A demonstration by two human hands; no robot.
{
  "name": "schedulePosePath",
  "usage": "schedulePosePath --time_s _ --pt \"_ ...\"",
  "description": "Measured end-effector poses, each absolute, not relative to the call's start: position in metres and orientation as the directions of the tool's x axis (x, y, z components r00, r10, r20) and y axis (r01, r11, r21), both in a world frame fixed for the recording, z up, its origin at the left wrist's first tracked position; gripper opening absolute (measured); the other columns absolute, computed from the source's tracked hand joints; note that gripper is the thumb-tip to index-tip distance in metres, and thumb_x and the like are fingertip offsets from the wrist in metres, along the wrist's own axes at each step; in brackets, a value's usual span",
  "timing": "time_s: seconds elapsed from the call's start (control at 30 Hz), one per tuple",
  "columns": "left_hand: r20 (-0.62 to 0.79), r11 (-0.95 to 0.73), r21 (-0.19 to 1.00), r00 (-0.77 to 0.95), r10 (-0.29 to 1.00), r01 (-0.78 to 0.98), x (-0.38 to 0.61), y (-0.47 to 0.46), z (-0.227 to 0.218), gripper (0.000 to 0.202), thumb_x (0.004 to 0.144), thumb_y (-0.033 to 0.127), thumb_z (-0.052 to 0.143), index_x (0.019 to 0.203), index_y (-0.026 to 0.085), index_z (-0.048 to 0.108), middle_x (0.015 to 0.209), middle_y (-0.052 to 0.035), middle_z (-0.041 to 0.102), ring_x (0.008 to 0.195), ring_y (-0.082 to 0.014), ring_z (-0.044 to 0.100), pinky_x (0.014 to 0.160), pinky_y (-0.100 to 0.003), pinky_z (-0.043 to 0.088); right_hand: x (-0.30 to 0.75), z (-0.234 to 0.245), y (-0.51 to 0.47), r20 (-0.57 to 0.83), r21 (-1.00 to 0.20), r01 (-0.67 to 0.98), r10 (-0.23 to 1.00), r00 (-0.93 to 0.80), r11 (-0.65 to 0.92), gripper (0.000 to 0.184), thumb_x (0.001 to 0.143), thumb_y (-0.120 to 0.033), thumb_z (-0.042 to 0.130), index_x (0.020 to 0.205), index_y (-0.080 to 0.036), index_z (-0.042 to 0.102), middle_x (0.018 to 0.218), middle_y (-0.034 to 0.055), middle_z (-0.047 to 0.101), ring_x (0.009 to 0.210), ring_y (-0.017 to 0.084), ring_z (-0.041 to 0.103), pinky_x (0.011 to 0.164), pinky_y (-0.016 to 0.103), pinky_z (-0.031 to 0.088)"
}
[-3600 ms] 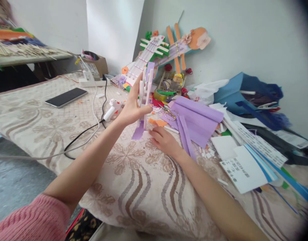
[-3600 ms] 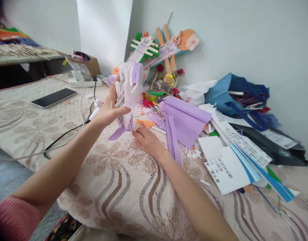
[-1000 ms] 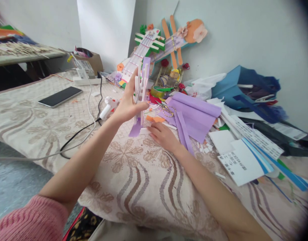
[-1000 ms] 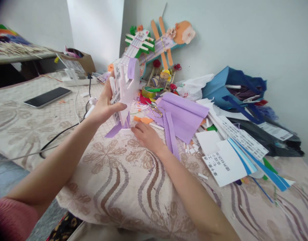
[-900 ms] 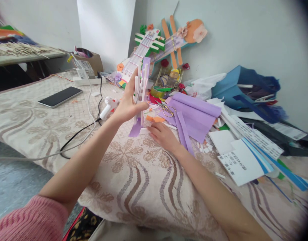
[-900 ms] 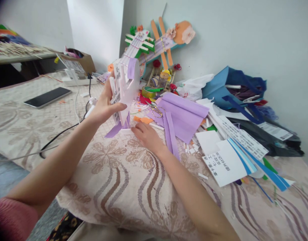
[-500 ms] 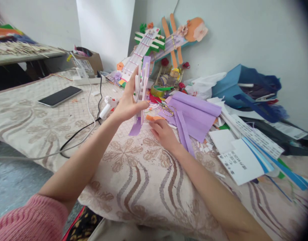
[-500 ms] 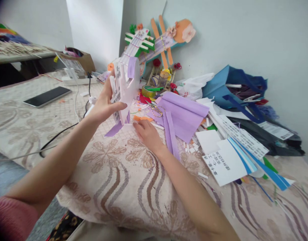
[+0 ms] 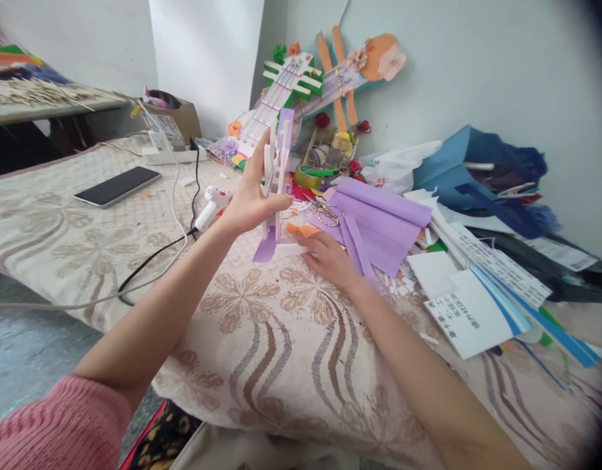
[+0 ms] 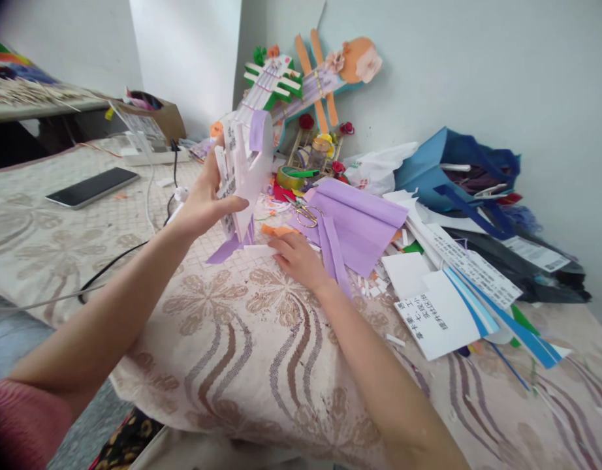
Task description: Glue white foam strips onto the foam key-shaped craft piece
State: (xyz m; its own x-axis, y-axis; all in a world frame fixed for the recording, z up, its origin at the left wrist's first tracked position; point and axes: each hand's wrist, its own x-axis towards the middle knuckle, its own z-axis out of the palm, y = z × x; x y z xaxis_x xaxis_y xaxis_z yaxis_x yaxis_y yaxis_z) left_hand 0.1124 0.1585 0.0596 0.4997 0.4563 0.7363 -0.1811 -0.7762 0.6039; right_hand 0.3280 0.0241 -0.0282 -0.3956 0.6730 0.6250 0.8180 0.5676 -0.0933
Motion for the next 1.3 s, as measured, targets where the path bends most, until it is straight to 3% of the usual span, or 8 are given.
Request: schedulePosePath --time_s 0.2,0.47,0.8,0.97,1.3 --pt "0.743 -0.778 0.602 0.480 0.465 -0.178 0.113 0.161 0.058 0.099 0.067 0.033 0.077 0.154 0.038 0.029 0.164 0.0019 0.030 0.156 -0.0392 0.009 0.128 -0.057 0.007 0.326 -0.027 0.024 0.577 -0.011 0.881 0.722 -0.381 0.473 0.028 0.095 -0.012 0.051 0.117 -0.023 0.063 0.098 0.0094 0.064 0.097 0.025 0.060 0.084 0.042 0.053" --pt "0.725 -0.766 0.623 0.486 0.488 -0.160 0.113 0.159 0.059 0.100 0.066 0.037 0.079 0.153 0.038 0.030 0.162 0.0001 0.034 0.156 -0.0380 0.009 0.128 -0.054 0.006 0.331 -0.022 0.018 0.615 -0.069 0.789 0.648 -0.449 0.611 0.028 0.087 -0.010 0.056 0.111 -0.023 0.063 0.098 0.0079 0.065 0.097 0.024 0.063 0.085 0.041 0.056" --pt "0.687 -0.713 0.681 0.481 0.545 -0.166 0.114 0.140 0.071 0.096 0.067 0.031 0.077 0.151 0.036 0.031 0.157 -0.0029 0.042 0.157 -0.0362 0.004 0.127 -0.055 0.008 0.327 -0.023 0.022 0.582 0.023 0.849 0.684 -0.441 0.528 0.028 0.092 -0.013 0.054 0.118 -0.021 0.061 0.103 0.0107 0.067 0.098 0.026 0.064 0.086 0.043 0.056" --pt "0.681 -0.714 0.687 0.465 0.565 -0.138 0.114 0.137 0.072 0.090 0.067 0.027 0.074 0.148 0.036 0.036 0.154 -0.0028 0.045 0.156 -0.0353 0.007 0.127 -0.054 0.010 0.328 -0.023 0.021 0.616 -0.037 0.824 0.662 -0.427 0.566 0.031 0.092 -0.013 0.052 0.120 -0.024 0.060 0.102 0.0088 0.066 0.099 0.025 0.065 0.085 0.041 0.057" --pt "0.668 -0.697 0.703 0.469 0.578 -0.142 0.114 0.140 0.071 0.096 0.065 0.023 0.072 0.151 0.036 0.031 0.161 -0.0007 0.035 0.155 -0.0357 0.013 0.127 -0.052 0.011 0.326 -0.020 0.017 0.695 -0.179 0.828 0.664 -0.276 0.531 0.036 0.086 -0.014 0.059 0.120 -0.025 0.058 0.105 0.0090 0.068 0.100 0.027 0.065 0.084 0.045 0.057"
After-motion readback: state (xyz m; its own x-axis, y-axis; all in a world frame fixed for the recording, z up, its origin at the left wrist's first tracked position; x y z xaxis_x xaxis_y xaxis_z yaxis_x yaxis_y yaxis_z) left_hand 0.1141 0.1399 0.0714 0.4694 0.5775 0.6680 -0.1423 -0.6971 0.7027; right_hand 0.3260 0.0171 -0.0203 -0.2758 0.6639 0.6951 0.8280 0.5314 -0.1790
